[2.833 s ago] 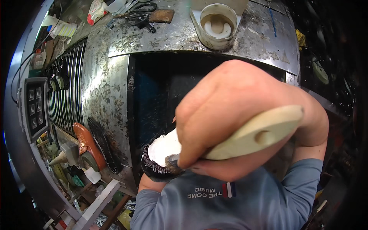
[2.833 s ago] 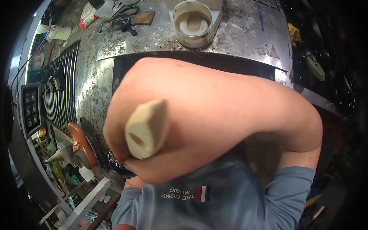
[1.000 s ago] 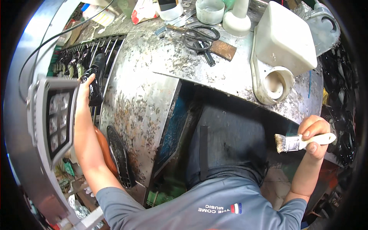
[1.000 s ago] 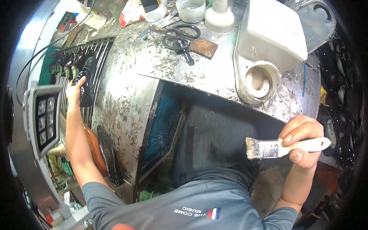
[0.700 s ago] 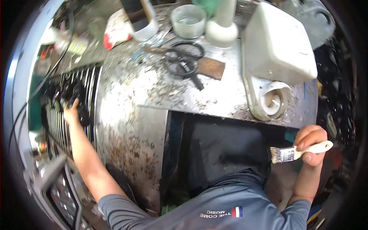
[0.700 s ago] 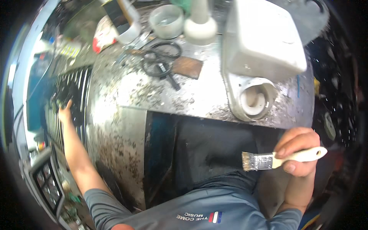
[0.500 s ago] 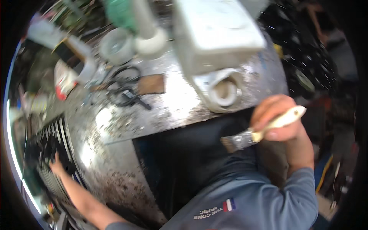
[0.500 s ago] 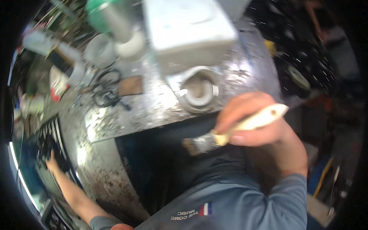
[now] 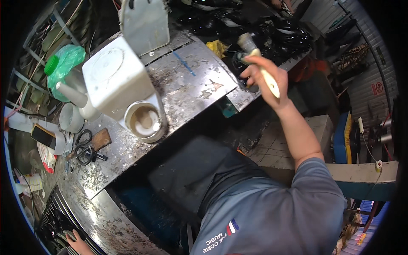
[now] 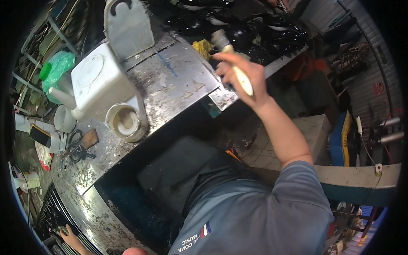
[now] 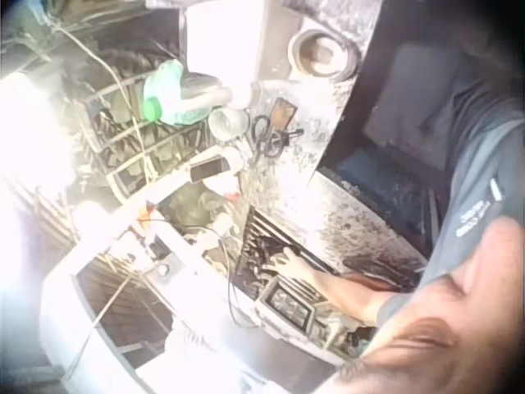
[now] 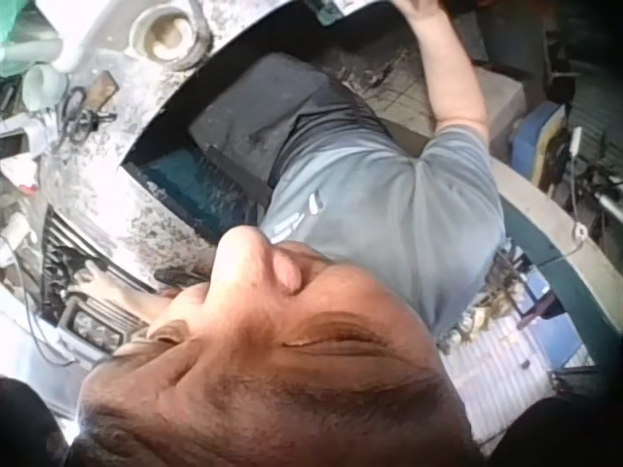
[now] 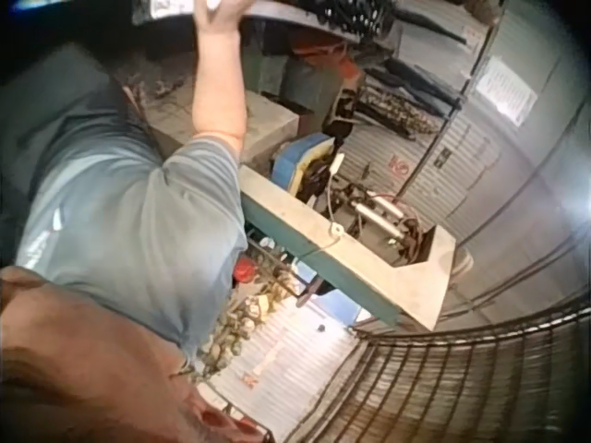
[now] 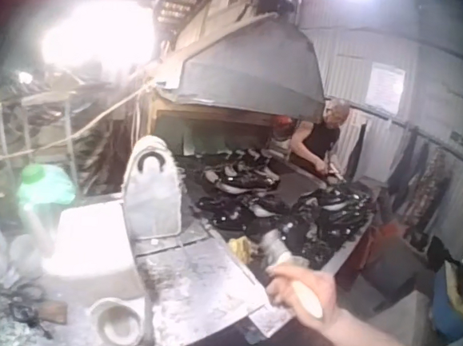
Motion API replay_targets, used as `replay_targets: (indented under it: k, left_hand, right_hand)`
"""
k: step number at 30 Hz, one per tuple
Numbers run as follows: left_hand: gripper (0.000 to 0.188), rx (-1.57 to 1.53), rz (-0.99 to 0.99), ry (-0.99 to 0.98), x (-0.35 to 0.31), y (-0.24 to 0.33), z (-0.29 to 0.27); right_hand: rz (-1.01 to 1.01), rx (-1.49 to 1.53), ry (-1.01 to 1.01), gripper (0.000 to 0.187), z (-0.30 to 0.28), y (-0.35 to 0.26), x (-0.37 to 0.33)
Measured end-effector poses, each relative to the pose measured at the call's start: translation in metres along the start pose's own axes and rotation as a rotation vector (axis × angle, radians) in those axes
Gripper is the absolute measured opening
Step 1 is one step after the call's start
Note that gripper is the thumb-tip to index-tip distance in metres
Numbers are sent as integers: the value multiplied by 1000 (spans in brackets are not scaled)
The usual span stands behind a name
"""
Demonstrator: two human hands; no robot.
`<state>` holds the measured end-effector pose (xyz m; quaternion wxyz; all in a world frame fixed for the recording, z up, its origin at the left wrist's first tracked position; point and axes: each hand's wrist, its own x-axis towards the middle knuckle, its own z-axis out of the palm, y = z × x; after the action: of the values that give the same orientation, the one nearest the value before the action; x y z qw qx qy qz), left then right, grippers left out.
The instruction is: The person paints the sole of a black shoe white using a brush. They repeatedly dip the brush into a container of white paint and apply it to the shoe's sole, covering the surface with white paint. The person holds the shoe in their left hand and the brush in their right hand throughout the process.
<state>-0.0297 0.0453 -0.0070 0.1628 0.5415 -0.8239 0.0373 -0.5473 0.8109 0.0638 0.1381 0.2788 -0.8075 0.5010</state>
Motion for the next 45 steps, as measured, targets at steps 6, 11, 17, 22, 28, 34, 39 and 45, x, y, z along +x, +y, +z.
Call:
replay_targets:
  k: [6, 11, 17, 22, 28, 34, 39, 45]
  left_hand:
    - [58, -148, 229, -101, -107, 130, -54]
    - [52, -251, 413, -170, -166, 192, -65]
    - [45, -521, 404, -306, -232, 269, -81]
    - [43, -559, 517, -311, -273, 313, -98]
    - [46, -731, 564, -523, -312, 351, -117]
    - [68, -794, 763, -456, -338, 413, -105]
    - [84, -810, 903, -39, -328, 437, -105]
    - [34, -986, 1206, 131, -314, 373, -110]
  right_hand:
    - [-167, -562, 203, 52, -76, 73, -13]
    - [-288, -657, 128, 79, -77, 105, -20]
    - [-225, -533, 321, 75, -38, 138, -16]
    - [-216, -424, 359, 60, -45, 127, 0]
    - [-393, -359, 304, 55, -93, 7, 34]
    - [-328, 368, 140, 60, -80, -83, 27]
    - [174, 760, -204, 47, 5, -92, -3]
    - [756, 980, -684, 58, 116, -96, -60]
